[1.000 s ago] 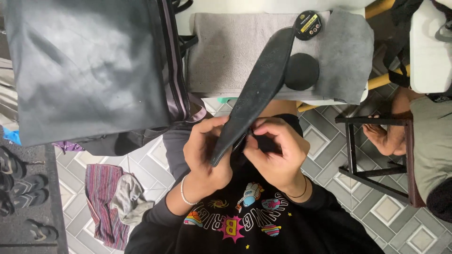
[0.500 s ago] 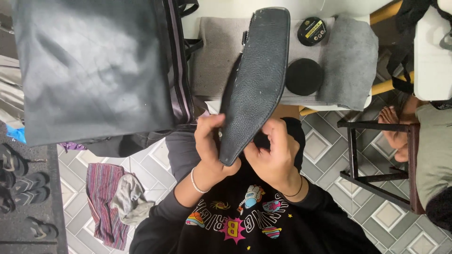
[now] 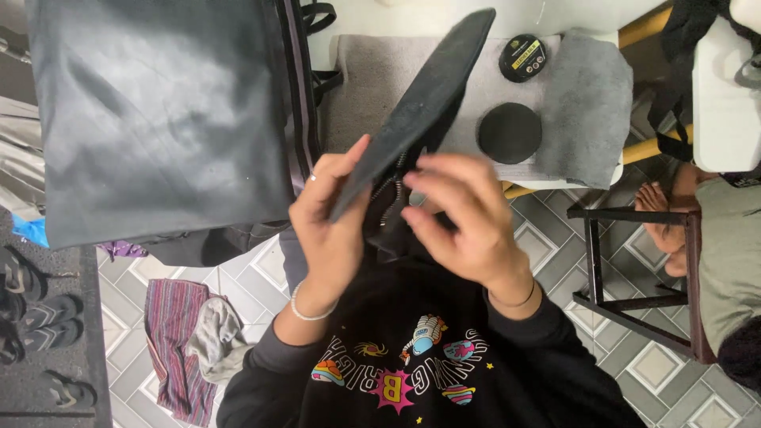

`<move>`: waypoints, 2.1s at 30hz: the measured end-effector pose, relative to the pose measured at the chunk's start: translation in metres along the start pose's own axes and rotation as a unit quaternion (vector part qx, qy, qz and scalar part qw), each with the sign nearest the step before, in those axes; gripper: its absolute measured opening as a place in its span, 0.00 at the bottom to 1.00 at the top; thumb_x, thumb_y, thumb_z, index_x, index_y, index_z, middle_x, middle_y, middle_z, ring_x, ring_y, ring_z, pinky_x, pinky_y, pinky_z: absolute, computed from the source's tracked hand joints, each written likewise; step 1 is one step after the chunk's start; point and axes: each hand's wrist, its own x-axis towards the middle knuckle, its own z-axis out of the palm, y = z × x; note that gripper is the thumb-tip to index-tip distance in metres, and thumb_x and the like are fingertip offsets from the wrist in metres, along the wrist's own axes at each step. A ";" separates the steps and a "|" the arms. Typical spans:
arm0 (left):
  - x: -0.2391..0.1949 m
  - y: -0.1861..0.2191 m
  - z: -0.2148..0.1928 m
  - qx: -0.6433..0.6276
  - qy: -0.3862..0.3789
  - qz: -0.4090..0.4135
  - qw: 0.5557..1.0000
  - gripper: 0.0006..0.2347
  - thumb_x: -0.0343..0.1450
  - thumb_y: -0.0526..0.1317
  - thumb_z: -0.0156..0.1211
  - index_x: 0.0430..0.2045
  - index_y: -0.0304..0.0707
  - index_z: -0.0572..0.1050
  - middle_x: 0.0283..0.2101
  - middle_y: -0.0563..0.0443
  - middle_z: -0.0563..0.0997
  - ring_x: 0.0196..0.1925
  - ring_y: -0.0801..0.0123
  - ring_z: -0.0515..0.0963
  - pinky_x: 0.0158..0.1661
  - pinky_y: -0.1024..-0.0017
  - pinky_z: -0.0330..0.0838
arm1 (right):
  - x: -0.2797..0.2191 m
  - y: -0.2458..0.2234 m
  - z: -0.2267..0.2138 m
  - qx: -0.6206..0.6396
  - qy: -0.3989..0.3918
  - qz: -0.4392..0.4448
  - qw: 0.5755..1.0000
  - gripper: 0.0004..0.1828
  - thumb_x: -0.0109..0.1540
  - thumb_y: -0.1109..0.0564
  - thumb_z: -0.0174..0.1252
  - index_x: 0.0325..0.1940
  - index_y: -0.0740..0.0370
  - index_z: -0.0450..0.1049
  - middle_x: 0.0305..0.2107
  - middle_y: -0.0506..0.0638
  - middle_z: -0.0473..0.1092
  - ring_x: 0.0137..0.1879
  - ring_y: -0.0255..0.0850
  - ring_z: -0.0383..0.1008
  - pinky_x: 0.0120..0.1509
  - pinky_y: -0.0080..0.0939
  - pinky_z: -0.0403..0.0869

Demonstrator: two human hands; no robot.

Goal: The person cleans a black bag using a round sponge and a cleaning balm. They apply the balm to the sponge and wipe the exterior and interior surfaces of the bag, including the zipper area.

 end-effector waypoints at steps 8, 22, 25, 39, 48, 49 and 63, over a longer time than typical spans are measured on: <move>0.019 0.041 -0.023 -0.048 -0.077 -0.220 0.971 0.04 0.69 0.36 0.58 0.29 0.41 0.70 0.26 0.61 0.62 0.30 0.78 0.57 0.34 0.78 0.47 | 0.043 0.055 -0.031 0.050 0.021 0.000 0.999 0.24 0.68 0.47 0.58 0.59 0.67 0.64 0.55 0.58 0.64 0.64 0.52 0.64 0.74 0.53 0.67; 0.007 0.008 -0.043 -0.119 -0.205 -0.143 0.961 0.12 0.65 0.29 0.70 0.41 0.28 0.82 0.39 0.39 0.86 0.45 0.68 0.82 0.44 0.65 0.81 | 0.032 0.076 -0.037 0.195 0.004 0.149 0.969 0.09 0.65 0.68 0.72 0.34 0.73 0.77 0.16 0.49 0.63 0.27 0.29 0.58 0.30 0.28 0.62; -0.001 0.023 -0.030 -0.025 -0.143 -0.088 0.985 0.08 0.66 0.24 0.65 0.37 0.24 0.81 0.33 0.38 0.86 0.37 0.68 0.82 0.39 0.65 0.81 | 0.034 0.068 -0.032 0.216 0.029 0.153 0.964 0.12 0.62 0.64 0.75 0.39 0.72 0.76 0.22 0.53 0.66 0.29 0.32 0.64 0.34 0.31 0.67; -0.038 0.026 0.034 0.289 -0.138 0.292 0.901 0.29 0.62 0.46 0.71 0.55 0.27 0.75 0.52 0.30 0.76 0.49 0.42 0.82 0.49 0.53 0.81 | 0.004 0.061 -0.038 0.476 -0.069 0.291 0.827 0.15 0.57 0.70 0.62 0.48 0.71 0.75 0.42 0.58 0.77 0.53 0.43 0.78 0.59 0.50 0.79; 0.024 0.050 -0.002 0.180 -0.118 0.055 0.975 0.36 0.73 0.47 0.70 0.70 0.32 0.53 0.70 0.40 0.64 0.72 0.55 0.71 0.73 0.61 0.70 | 0.061 0.096 -0.075 0.472 -0.443 0.119 0.753 0.05 0.66 0.61 0.55 0.35 0.61 0.71 0.30 0.44 0.71 0.36 0.37 0.76 0.45 0.33 0.78; 0.025 0.049 0.001 0.178 -0.119 0.054 0.975 0.36 0.73 0.47 0.70 0.70 0.32 0.53 0.70 0.40 0.64 0.72 0.55 0.71 0.73 0.61 0.70 | 0.065 0.102 -0.076 0.472 -0.443 0.120 0.753 0.05 0.66 0.61 0.55 0.35 0.61 0.71 0.30 0.44 0.71 0.36 0.37 0.76 0.45 0.33 0.78; 0.033 -0.016 0.031 0.055 -0.002 -0.310 0.949 0.11 0.72 0.46 0.60 0.39 0.41 0.70 0.38 0.56 0.77 0.42 0.77 0.75 0.47 0.76 0.73 | 0.118 0.165 -0.030 0.171 -0.476 0.383 0.773 0.11 0.60 0.58 0.66 0.45 0.64 0.77 0.36 0.53 0.80 0.42 0.36 0.79 0.52 0.31 0.75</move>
